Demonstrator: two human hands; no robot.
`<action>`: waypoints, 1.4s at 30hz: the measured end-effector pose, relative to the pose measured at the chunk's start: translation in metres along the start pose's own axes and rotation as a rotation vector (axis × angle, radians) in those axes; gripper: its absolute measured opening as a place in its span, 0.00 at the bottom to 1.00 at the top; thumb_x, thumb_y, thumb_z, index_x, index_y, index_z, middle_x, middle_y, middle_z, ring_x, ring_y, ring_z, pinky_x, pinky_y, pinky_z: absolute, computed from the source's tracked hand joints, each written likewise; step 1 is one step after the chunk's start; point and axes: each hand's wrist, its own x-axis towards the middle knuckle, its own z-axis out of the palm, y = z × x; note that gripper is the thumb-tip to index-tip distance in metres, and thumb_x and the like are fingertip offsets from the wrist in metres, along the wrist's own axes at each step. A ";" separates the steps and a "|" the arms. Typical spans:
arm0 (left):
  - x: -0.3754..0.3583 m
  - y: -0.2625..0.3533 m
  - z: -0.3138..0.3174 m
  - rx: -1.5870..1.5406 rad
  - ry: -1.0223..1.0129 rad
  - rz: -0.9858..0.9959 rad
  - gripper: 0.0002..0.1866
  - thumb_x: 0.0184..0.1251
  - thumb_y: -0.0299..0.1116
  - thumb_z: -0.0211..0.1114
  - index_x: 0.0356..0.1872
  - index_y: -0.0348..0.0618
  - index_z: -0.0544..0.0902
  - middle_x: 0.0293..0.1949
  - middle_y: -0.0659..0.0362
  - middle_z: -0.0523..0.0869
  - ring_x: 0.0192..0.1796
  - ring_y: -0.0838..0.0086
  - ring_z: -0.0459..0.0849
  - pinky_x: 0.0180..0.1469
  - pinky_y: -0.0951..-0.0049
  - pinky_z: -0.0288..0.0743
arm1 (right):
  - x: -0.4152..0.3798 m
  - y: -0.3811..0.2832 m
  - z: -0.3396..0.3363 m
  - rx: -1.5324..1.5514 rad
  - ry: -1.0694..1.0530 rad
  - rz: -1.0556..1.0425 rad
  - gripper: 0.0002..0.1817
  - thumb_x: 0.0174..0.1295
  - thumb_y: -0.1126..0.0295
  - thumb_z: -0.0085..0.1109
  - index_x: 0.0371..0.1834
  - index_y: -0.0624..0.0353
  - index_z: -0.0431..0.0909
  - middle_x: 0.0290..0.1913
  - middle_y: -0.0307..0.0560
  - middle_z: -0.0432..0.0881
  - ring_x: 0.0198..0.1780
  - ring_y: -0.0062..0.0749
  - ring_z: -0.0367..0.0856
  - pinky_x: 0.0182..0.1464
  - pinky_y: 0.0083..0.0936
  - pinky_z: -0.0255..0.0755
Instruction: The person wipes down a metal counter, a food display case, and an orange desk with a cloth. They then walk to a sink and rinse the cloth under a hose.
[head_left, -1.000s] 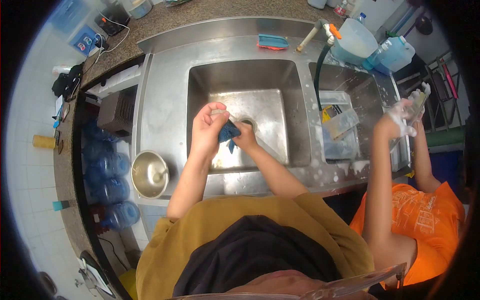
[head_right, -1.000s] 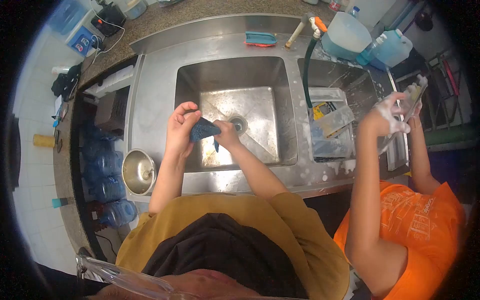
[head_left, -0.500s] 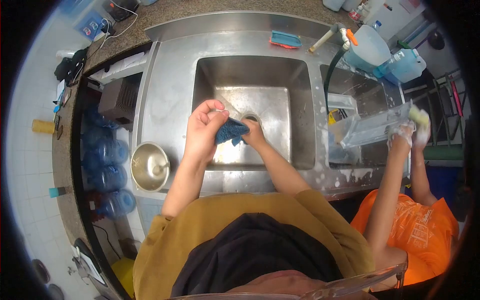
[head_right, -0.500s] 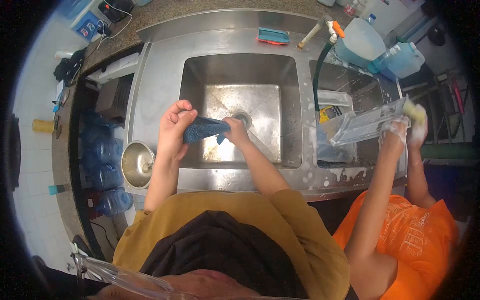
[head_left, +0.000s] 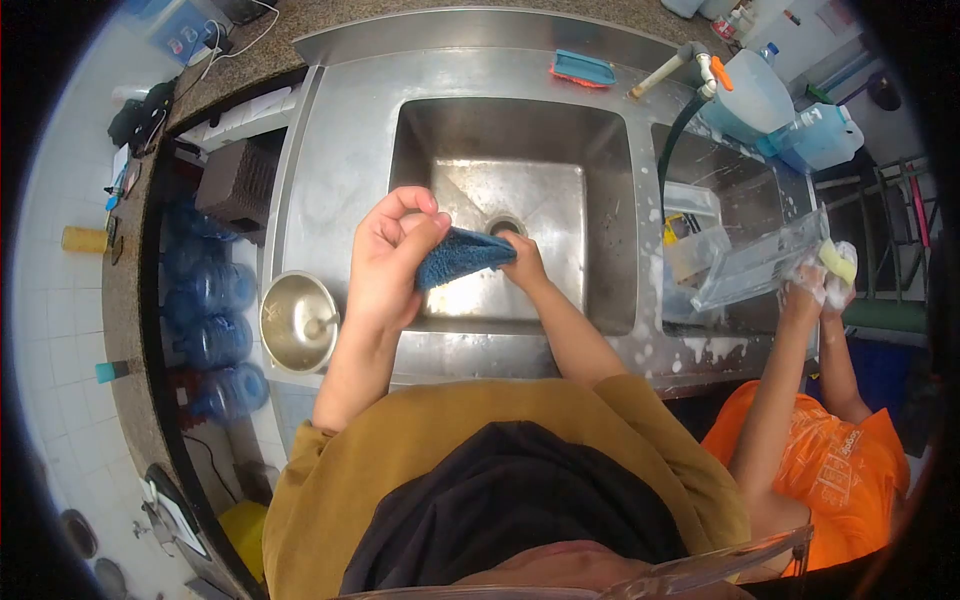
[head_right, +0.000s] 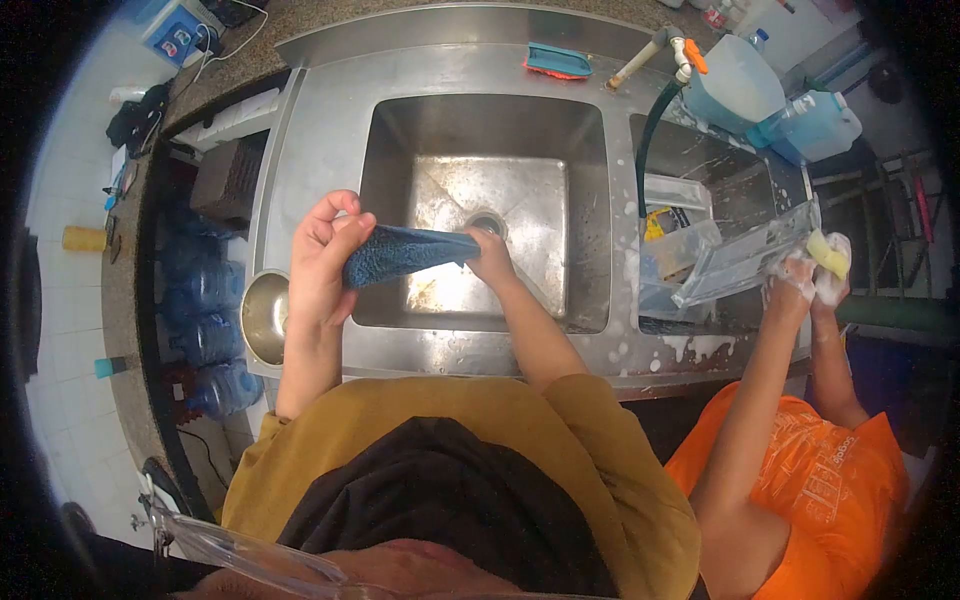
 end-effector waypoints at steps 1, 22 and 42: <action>-0.001 0.002 0.000 -0.003 0.000 0.010 0.06 0.63 0.19 0.58 0.37 0.40 0.73 0.23 0.61 0.82 0.24 0.83 0.78 0.27 0.83 0.69 | -0.001 -0.001 -0.003 -0.006 -0.028 0.032 0.17 0.41 0.79 0.64 0.38 0.60 0.79 0.37 0.54 0.82 0.40 0.49 0.82 0.43 0.33 0.75; -0.029 0.108 0.021 0.524 0.120 0.625 0.18 0.63 0.25 0.60 0.53 0.31 0.72 0.24 0.64 0.78 0.23 0.88 0.73 0.25 0.89 0.62 | -0.006 0.056 -0.061 -0.227 -0.056 0.503 0.15 0.68 0.63 0.47 0.39 0.64 0.79 0.30 0.48 0.86 0.35 0.33 0.84 0.43 0.28 0.74; 0.053 0.007 0.005 0.863 -0.164 0.227 0.09 0.66 0.26 0.61 0.45 0.40 0.74 0.26 0.69 0.79 0.28 0.91 0.71 0.29 0.88 0.62 | 0.066 -0.140 -0.101 -0.493 -0.764 0.506 0.54 0.31 0.51 0.79 0.63 0.67 0.62 0.60 0.63 0.71 0.61 0.48 0.71 0.60 0.53 0.63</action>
